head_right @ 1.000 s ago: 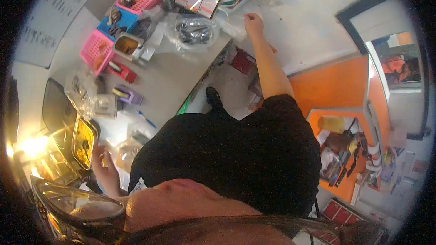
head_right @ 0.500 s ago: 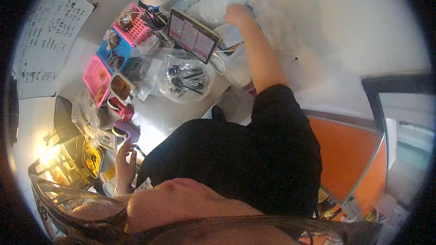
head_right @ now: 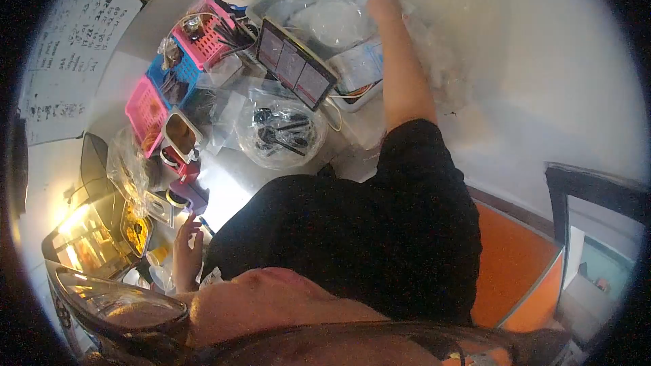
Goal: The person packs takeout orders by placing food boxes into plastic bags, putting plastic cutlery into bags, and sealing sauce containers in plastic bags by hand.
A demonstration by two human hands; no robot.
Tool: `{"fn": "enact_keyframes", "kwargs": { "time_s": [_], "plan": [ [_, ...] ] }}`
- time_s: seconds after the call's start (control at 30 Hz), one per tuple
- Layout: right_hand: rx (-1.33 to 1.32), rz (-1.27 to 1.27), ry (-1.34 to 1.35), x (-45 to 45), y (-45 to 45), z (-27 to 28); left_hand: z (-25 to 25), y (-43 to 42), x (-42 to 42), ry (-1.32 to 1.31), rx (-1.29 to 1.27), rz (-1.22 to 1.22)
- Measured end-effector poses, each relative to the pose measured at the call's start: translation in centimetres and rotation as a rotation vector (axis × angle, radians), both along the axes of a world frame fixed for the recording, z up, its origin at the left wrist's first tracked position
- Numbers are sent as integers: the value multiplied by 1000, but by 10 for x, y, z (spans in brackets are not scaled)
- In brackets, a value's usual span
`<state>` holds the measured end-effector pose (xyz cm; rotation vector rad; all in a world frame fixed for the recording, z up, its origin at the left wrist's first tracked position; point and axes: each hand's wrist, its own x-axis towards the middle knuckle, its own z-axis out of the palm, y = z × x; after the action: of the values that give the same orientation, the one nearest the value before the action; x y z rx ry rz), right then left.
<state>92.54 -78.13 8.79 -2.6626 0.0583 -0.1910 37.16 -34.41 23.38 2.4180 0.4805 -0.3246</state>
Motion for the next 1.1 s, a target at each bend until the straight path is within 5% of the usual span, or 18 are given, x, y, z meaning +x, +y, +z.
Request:
{"fn": "enact_keyframes", "kwargs": {
  "time_s": [0.17,0.27,0.67,0.97,1.1],
  "plan": [
    [-343,-26,129,14,4,-8,5,-10,9,-23,-46,-8],
    [-279,-21,-33,-4,5,13,1,-9,7,-25,-46,-1],
    [-427,288,207,18,-35,22,-2,-17,-3,-30,-75,58],
    [-156,248,99,14,-51,20,-7,-14,-28,-67,-65,64],
    [78,117,307,9,-43,34,-8,-14,-37,-35,-35,84]
  ]
}}
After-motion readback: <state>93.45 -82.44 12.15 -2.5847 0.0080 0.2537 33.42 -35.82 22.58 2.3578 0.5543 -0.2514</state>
